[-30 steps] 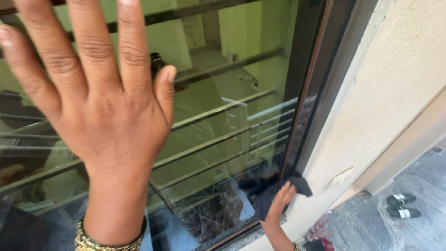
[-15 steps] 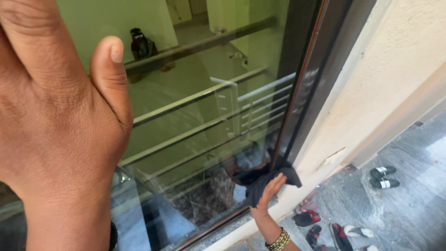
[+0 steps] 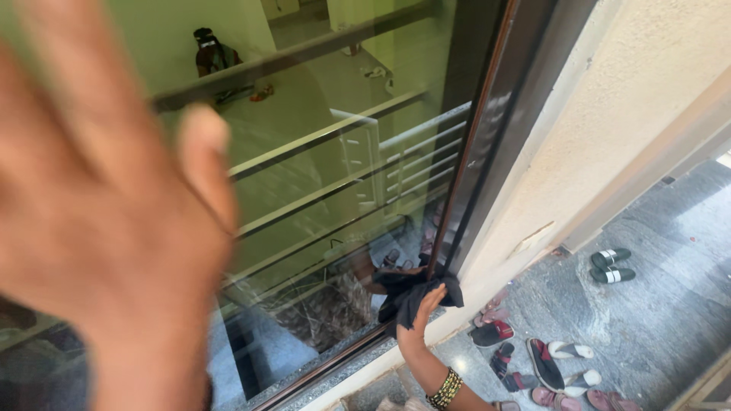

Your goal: The person wipes a large glass window pane with a dark cloth, moving the cloth in broad strokes across the surface. The person cleans the upper, middle, and lower sections of the window, as well as the metal frame and bottom track.

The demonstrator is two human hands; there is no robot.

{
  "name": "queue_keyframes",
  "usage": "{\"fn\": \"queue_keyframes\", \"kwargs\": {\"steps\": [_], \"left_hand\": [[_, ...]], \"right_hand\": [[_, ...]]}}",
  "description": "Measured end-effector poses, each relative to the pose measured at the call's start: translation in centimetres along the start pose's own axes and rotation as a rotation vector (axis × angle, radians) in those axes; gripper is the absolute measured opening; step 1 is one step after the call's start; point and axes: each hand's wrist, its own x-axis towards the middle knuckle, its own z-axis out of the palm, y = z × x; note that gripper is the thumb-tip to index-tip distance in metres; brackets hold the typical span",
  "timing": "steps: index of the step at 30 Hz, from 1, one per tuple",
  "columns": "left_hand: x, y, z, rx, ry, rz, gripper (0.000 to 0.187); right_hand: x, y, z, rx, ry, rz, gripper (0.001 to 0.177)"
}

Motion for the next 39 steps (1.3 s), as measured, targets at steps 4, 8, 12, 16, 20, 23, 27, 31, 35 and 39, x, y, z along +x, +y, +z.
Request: {"fn": "queue_keyframes", "kwargs": {"steps": [4, 8, 12, 16, 20, 23, 27, 31, 35, 39], "left_hand": [[-4.7, 6.3, 3.4, -0.072, 0.129, 0.132, 0.059], [-11.2, 13.6, 7.1, -0.205, 0.125, 0.285, 0.06], [-16.0, 19.2, 9.2, -0.285, 0.007, 0.521, 0.066], [-19.3, 22.7, 10.9, -0.318, -0.094, 0.557, 0.068], [-21.4, 23.7, 12.6, -0.275, -0.083, 0.584, 0.067], [-22.2, 23.9, 13.2, -0.269, -0.071, 0.596, 0.067], [-22.8, 23.9, 13.4, -0.26, -0.091, 0.61, 0.068], [-22.9, 23.9, 13.5, -0.276, -0.084, 0.592, 0.067], [-23.1, 23.5, 13.5, -0.281, -0.086, 0.609, 0.067], [-23.2, 22.8, 13.4, -0.282, -0.102, 0.634, 0.065]], "right_hand": [[1.3, -3.4, -1.3, 0.092, -0.018, 0.07, 0.081], [1.9, -5.8, -2.0, 0.01, -0.06, -0.033, 0.075], [1.3, -6.5, -2.7, -0.095, -0.092, -0.173, 0.091], [-0.5, -4.7, -1.9, -0.009, -0.317, 0.181, 0.06], [-2.4, -2.6, -1.0, 0.484, -0.326, 0.562, 0.051], [-2.5, -2.5, -1.3, 0.442, -0.288, 0.595, 0.049], [-0.7, -4.5, -2.3, 0.296, -0.44, 0.428, 0.057], [1.9, -6.8, -2.3, 0.278, -0.256, 0.425, 0.056], [1.3, -3.9, -2.0, 0.361, -0.133, 0.469, 0.055], [3.1, 2.4, -2.5, 0.591, -0.298, 0.658, 0.055]]}}
